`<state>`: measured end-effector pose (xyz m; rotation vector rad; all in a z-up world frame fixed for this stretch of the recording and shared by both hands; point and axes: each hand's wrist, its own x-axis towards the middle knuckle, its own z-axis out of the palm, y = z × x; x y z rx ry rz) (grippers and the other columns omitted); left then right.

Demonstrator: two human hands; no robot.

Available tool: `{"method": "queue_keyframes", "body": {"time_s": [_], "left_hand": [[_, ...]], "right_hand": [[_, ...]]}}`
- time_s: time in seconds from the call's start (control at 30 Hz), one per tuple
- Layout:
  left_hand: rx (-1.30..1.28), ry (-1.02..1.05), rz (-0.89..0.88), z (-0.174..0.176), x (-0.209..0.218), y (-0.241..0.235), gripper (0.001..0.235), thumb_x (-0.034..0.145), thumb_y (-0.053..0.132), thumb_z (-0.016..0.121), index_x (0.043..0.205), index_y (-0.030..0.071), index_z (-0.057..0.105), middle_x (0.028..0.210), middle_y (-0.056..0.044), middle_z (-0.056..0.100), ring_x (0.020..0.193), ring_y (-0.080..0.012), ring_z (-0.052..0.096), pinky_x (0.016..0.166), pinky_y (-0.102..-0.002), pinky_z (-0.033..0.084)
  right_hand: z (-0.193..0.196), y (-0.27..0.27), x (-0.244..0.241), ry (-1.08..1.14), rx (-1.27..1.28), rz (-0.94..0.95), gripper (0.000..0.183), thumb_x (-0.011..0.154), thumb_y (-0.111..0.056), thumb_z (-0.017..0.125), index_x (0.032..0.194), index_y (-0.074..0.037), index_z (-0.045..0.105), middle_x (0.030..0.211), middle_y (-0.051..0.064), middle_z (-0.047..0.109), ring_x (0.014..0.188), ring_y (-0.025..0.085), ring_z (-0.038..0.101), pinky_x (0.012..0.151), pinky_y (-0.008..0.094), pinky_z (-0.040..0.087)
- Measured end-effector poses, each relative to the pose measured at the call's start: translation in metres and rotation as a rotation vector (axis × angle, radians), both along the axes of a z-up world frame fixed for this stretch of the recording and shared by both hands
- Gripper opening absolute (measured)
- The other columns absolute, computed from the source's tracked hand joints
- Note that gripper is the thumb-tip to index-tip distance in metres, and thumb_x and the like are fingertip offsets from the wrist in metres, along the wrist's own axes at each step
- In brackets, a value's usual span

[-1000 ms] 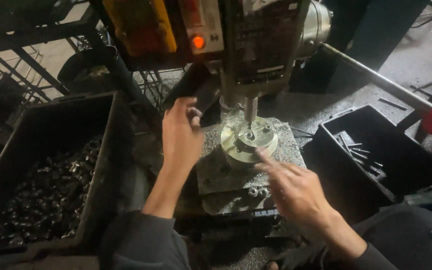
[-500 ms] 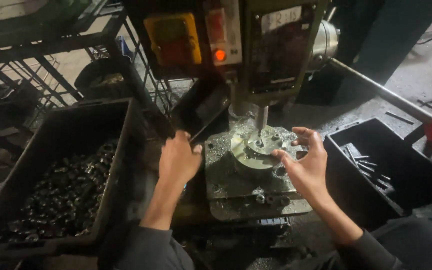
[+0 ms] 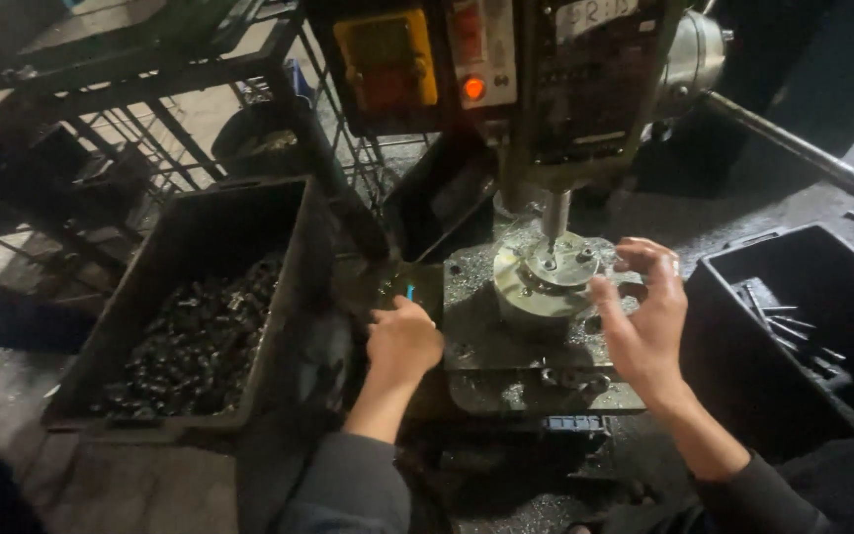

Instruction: Operating a manual drill press to drill holes into small metal components positioned in a jig.

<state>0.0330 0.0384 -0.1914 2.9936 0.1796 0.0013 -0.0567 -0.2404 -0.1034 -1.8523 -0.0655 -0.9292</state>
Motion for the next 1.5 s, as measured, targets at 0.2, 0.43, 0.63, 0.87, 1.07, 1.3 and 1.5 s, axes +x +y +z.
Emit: {"method": "queue_keyframes", "body": {"time_s": [0.2, 0.43, 0.63, 0.87, 1.07, 1.3, 1.5], "left_hand": [[0.131, -0.404, -0.217, -0.01, -0.009, 0.002, 0.054, 0.086, 0.005, 0.048, 0.132, -0.021, 0.054, 0.102, -0.049, 0.064, 0.082, -0.0522, 0.073, 0.066, -0.054, 0.062], [-0.293, -0.183, -0.124, -0.001, -0.017, -0.007, 0.05, 0.088, -0.004, 0.053, 0.136, -0.017, 0.051, 0.107, -0.037, 0.068, 0.096, -0.0513, 0.072, 0.08, -0.058, 0.062], [-0.4, 0.052, 0.031, 0.086, -0.061, -0.022, 0.058, 0.094, 0.0, 0.049, 0.15, -0.008, 0.036, 0.126, -0.035, 0.058, 0.109, -0.0504, 0.069, 0.088, -0.06, 0.06], [-0.382, -0.045, 0.037, 0.184, -0.112, -0.04, 0.062, 0.096, -0.01, 0.044, 0.156, -0.005, 0.029, 0.143, -0.038, 0.045, 0.124, -0.0532, 0.059, 0.094, -0.063, 0.056], [-0.371, 0.09, 0.14, 0.093, -0.064, -0.024, 0.053, 0.108, 0.012, 0.029, 0.157, -0.007, 0.025, 0.136, -0.035, 0.051, 0.116, -0.0487, 0.064, 0.092, -0.062, 0.056], [0.017, 0.031, 0.092, 0.075, -0.057, -0.029, 0.059, 0.099, -0.001, 0.046, 0.157, 0.001, 0.031, 0.123, -0.018, 0.056, 0.099, -0.0323, 0.065, 0.075, -0.042, 0.062], [-0.816, 0.182, 0.533, 0.149, -0.086, -0.039, 0.061, 0.109, 0.045, 0.011, 0.138, 0.008, 0.05, 0.138, -0.02, 0.059, 0.127, -0.0399, 0.058, 0.108, -0.056, 0.04]], "right_hand": [[-0.008, -0.003, -0.01, 0.012, 0.14, 0.023, 0.02, 0.103, 0.003, 0.056, 0.123, 0.006, 0.055, 0.126, 0.026, 0.051, 0.109, 0.04, 0.059, 0.084, 0.049, 0.058], [-0.021, -0.009, -0.013, 0.081, 0.174, 0.029, 0.026, 0.097, 0.003, 0.059, 0.122, 0.003, 0.054, 0.127, 0.021, 0.049, 0.111, 0.031, 0.056, 0.085, 0.044, 0.057], [-0.03, -0.011, -0.01, 0.081, 0.218, 0.059, 0.031, 0.092, 0.002, 0.061, 0.123, 0.004, 0.055, 0.131, 0.02, 0.048, 0.11, 0.028, 0.056, 0.081, 0.039, 0.057], [-0.028, -0.01, -0.01, 0.046, 0.246, 0.021, 0.032, 0.089, 0.004, 0.062, 0.12, 0.006, 0.057, 0.127, 0.024, 0.051, 0.106, 0.032, 0.059, 0.08, 0.042, 0.057], [-0.044, -0.023, 0.004, 0.046, 0.275, 0.057, 0.035, 0.088, 0.007, 0.064, 0.122, 0.004, 0.059, 0.128, 0.022, 0.055, 0.105, 0.028, 0.06, 0.083, 0.04, 0.056], [0.044, -0.115, 0.02, 0.069, 0.796, 0.069, 0.026, 0.09, -0.011, 0.065, 0.116, -0.011, 0.06, 0.111, 0.001, 0.068, 0.084, 0.011, 0.066, 0.073, 0.027, 0.057], [0.149, -0.22, 0.073, -0.118, 0.842, 0.601, 0.039, 0.102, -0.024, 0.063, 0.14, -0.025, 0.068, 0.142, 0.003, 0.074, 0.131, 0.017, 0.073, 0.12, 0.032, 0.058]]}}
